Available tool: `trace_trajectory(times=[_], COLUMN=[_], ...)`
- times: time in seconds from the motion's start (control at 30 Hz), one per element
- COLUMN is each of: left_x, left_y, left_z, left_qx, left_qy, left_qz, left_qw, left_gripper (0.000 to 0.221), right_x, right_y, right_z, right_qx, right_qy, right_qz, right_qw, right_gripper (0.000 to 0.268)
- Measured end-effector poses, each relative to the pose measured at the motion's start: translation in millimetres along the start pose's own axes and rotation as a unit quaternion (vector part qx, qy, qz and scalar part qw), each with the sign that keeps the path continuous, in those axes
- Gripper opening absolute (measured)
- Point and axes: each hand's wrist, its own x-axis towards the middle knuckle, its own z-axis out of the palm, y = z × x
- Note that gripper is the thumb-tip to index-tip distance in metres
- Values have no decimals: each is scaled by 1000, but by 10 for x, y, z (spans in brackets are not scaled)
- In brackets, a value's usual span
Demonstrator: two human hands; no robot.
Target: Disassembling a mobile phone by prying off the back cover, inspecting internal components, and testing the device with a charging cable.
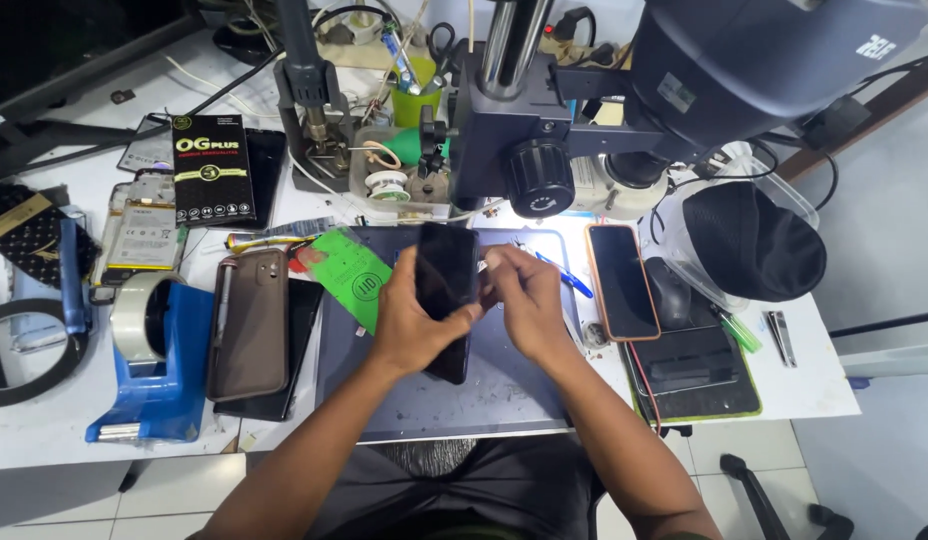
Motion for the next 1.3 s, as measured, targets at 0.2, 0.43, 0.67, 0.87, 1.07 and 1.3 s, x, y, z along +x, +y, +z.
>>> trace_trajectory(times=[0.2, 0.43, 0.67, 0.87, 1.07, 1.3], left_x=[111, 107, 154, 185, 189, 178], left_y=[-611, -380, -502, -642, -573, -530], left_z=[-119, -157, -159, -156, -183, -225], left_qx=[-221, -248, -259, -273, -265, -242], left_qy=[17, -27, -49, -55, -51, -44], left_qz=[0, 21, 68, 83, 68, 58], left_qw=[975, 968, 962, 957, 961, 967], left_gripper=[48, 60, 68, 68, 64, 65], right_x=[-266, -290, -369, -393, -370, -263], right_y=[-204, -126, 89, 99, 101, -88], right_z=[105, 154, 174, 229, 220, 108], right_qx=[-125, -188, -218, -226, -222, -175], right_qy=[-98, -80, -76, -61, -62, -97], right_qz=[-88, -149, -161, -163, -167, -156], right_qw=[983, 968, 960, 958, 959, 967], right_gripper=[33, 29, 24, 24, 21, 21])
